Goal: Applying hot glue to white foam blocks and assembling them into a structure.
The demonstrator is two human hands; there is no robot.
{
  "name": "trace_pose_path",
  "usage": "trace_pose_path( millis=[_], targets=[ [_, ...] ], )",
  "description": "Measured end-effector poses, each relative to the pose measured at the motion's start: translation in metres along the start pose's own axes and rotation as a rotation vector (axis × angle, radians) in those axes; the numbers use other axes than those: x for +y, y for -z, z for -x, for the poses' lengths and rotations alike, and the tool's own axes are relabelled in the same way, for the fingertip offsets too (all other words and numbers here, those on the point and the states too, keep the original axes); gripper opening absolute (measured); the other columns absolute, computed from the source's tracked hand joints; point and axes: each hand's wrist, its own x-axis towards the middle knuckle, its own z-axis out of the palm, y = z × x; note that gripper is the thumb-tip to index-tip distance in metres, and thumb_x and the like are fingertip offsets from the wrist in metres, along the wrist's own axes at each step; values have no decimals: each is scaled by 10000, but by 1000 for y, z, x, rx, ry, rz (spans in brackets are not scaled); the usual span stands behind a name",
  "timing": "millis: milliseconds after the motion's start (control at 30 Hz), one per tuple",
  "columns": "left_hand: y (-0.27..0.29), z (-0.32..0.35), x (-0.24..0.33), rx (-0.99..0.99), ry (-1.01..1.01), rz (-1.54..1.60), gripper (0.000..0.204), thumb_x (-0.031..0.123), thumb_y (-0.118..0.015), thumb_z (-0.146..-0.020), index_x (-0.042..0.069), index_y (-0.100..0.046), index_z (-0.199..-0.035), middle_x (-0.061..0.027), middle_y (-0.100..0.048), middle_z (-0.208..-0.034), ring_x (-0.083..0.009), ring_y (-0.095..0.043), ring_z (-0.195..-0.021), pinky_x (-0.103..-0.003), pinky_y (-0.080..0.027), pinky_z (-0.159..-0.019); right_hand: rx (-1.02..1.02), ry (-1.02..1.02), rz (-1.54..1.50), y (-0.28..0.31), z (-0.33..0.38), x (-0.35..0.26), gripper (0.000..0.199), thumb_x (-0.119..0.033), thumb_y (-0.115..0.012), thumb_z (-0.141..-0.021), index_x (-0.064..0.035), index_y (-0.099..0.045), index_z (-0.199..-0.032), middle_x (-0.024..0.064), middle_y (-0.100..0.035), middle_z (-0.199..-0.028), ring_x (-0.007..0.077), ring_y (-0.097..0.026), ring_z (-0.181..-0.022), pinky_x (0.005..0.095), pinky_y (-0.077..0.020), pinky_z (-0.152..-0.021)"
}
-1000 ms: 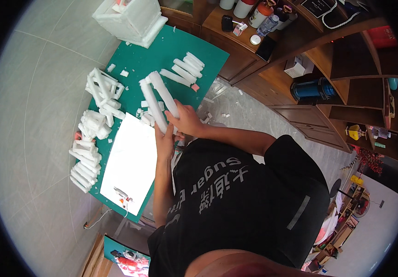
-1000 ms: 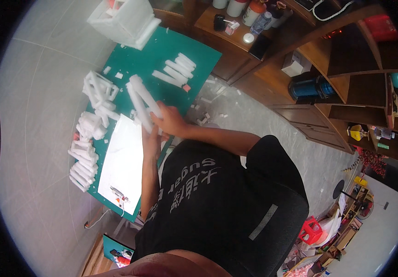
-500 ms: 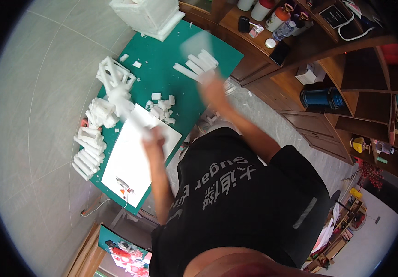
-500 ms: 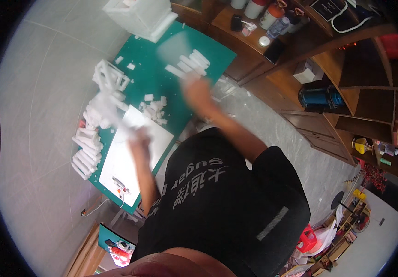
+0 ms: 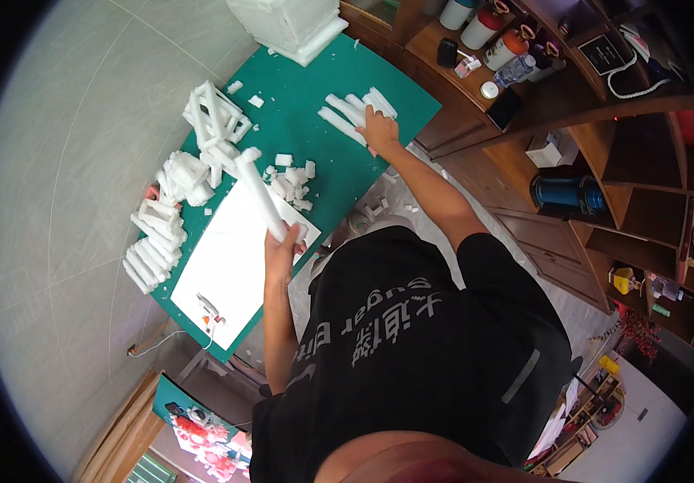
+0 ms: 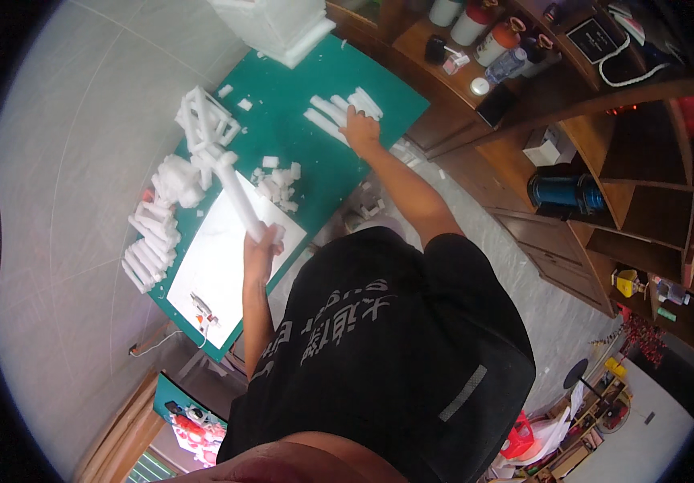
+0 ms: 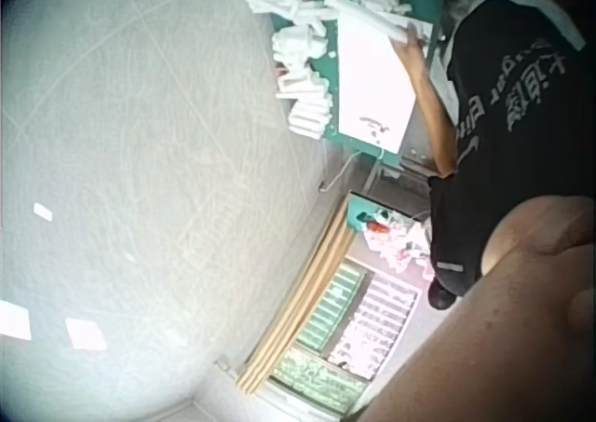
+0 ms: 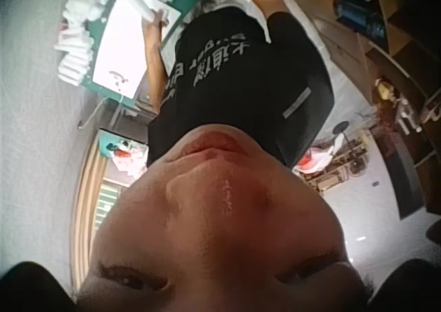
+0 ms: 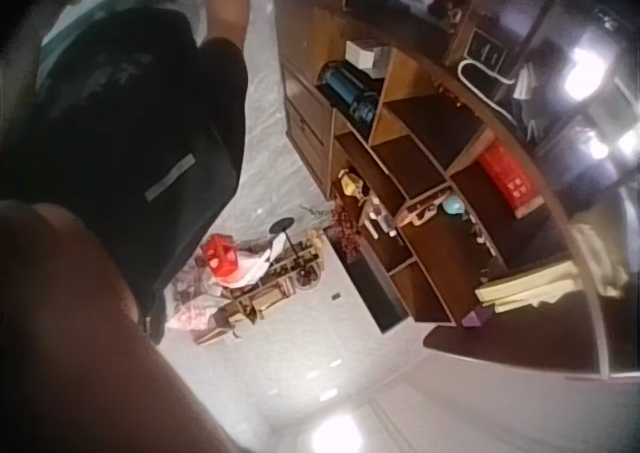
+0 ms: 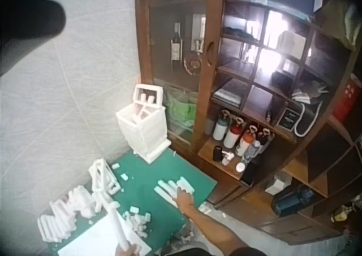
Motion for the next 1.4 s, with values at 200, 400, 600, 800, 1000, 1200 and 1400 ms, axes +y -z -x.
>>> trace_pose_path(
  millis=[200, 400, 600, 800, 1000, 1200, 1400],
  targets=[
    [3, 1, -23, -8, 53, -55, 155, 121, -602, -909, 34, -474, -916, -74, -579, -770, -130, -555, -548, -232, -419, -468, 95, -17, -43, 32, 24, -8, 627, -454, -708, -784, -54, -464, -1201, 190, -543, -1108, 375, -630, -967, 455, -532, -756],
    [-1, -8, -26, -61, 47, -36, 162, 120, -605, -915, 40, -464, -916, -56, -560, -725, -121, -558, -539, -231, -424, -456, 265, 67, -180, 48, 65, 17, 439, -346, -673, -816, -15, -611, -1098, 180, -620, -1094, 357, -630, -973, 432, -517, -807],
    [-9, -12, -25, -134, 68, -77, 180, 132, -612, -915, 45, -456, -938, -48, -549, -728, -113, -550, -529, -226, -419, -439, 20, 56, -619, 92, 94, 25, 435, -296, -671, -833, -27, -604, -1168, 152, -681, -993, 300, -678, -861, 359, -521, -782],
    [-43, -18, -19, -282, -8, -274, 254, 168, -648, -895, 42, -457, -1004, -28, -537, -727, -107, -541, -521, -248, -422, -453, -508, 5, -1453, 77, 128, -53, 479, -253, -641, -888, -82, -477, -1305, 71, -636, -1120, 187, -652, -898, 330, -513, -803],
    [-26, -29, -47, -439, -133, -558, 310, 163, -683, -848, 54, -468, -1042, -72, -579, -658, -166, -562, -541, -313, -441, -509, -158, 76, -1694, 70, 99, -51, 222, -109, -590, -893, -58, -498, -1089, 30, -550, -849, 138, -583, -705, 286, -508, -676],
    [26, -107, -83, -55, -537, -762, 215, 7, -616, -778, 41, -530, -972, -169, -579, -858, -295, -591, -745, -395, -472, -656, -91, 63, -1304, 130, 95, 3, 402, -66, -518, -863, -60, -379, -1240, 65, -560, -905, 138, -564, -703, 294, -506, -601],
    [35, -129, -90, -102, -594, -987, 410, -22, -582, -774, 23, -494, -1172, -265, -457, -1159, -437, -514, -1041, -460, -461, -870, -219, 286, -847, 70, 130, -28, 309, -218, -702, -829, -44, -626, -1073, 34, -610, -943, 125, -568, -848, 269, -455, -760]
  ],
)
